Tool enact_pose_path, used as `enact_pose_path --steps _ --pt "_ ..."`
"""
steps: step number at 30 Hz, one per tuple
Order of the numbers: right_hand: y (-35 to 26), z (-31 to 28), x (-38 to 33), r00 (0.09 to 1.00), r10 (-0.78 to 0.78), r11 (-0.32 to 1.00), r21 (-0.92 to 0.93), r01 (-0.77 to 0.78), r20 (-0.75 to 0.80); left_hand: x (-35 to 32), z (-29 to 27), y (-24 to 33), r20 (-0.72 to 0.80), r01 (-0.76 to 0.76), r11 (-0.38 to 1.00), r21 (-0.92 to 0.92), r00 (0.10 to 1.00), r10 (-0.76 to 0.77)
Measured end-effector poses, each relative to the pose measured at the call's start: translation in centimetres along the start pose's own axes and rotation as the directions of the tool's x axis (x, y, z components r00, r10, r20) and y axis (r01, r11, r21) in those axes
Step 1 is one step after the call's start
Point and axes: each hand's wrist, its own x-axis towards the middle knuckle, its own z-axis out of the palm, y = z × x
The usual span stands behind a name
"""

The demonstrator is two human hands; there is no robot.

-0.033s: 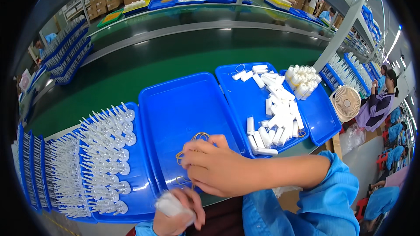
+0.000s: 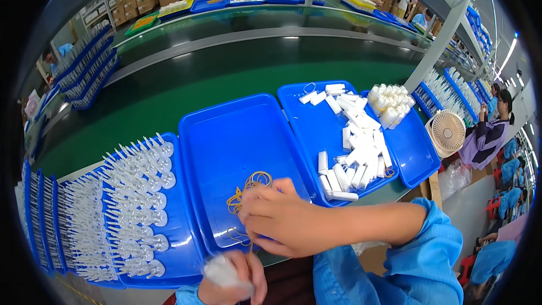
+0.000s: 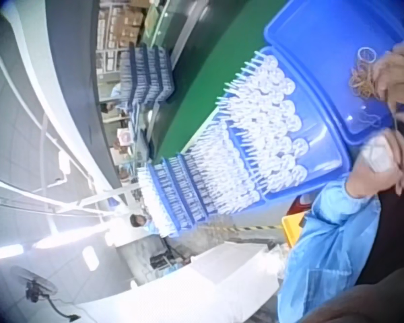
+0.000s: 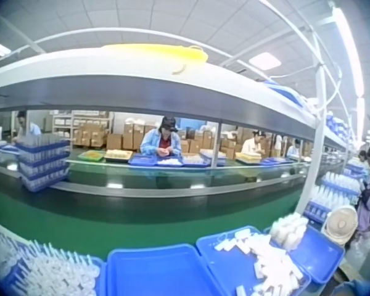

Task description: Manually assemble and bundle plastic sprayer pump components with rubber bands on a factory line.

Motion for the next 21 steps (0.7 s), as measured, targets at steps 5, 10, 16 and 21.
enact_pose_path --steps 5,10,16,21 --pt "-0.5 0.2 -3.4 0.991 0.045 -0.295 0.949 -0.111 0.13 0.2 0.4 0.6 0.288 -0.041 0.992 0.123 0.957 0.004" --pt "-1.4 -0.4 -5.2 0.998 -0.011 -0.099 0.993 -0.068 0.067 1.6 0.9 -2.5 -0.083 -0.146 0.483 0.863 0.903 0.421" --pt "-4.6 1.8 -5.2 0.942 -0.307 0.706 0.696 0.129 0.137 3.1 2.0 -1.6 -0.275 0.008 0.548 0.836 0.871 0.406" --pt "-0.7 3.9 -7.3 0.951 0.112 -0.319 0.896 0.309 -0.288 2.8 1.7 -1.9 -0.287 -0.234 0.737 0.634 0.814 0.506"
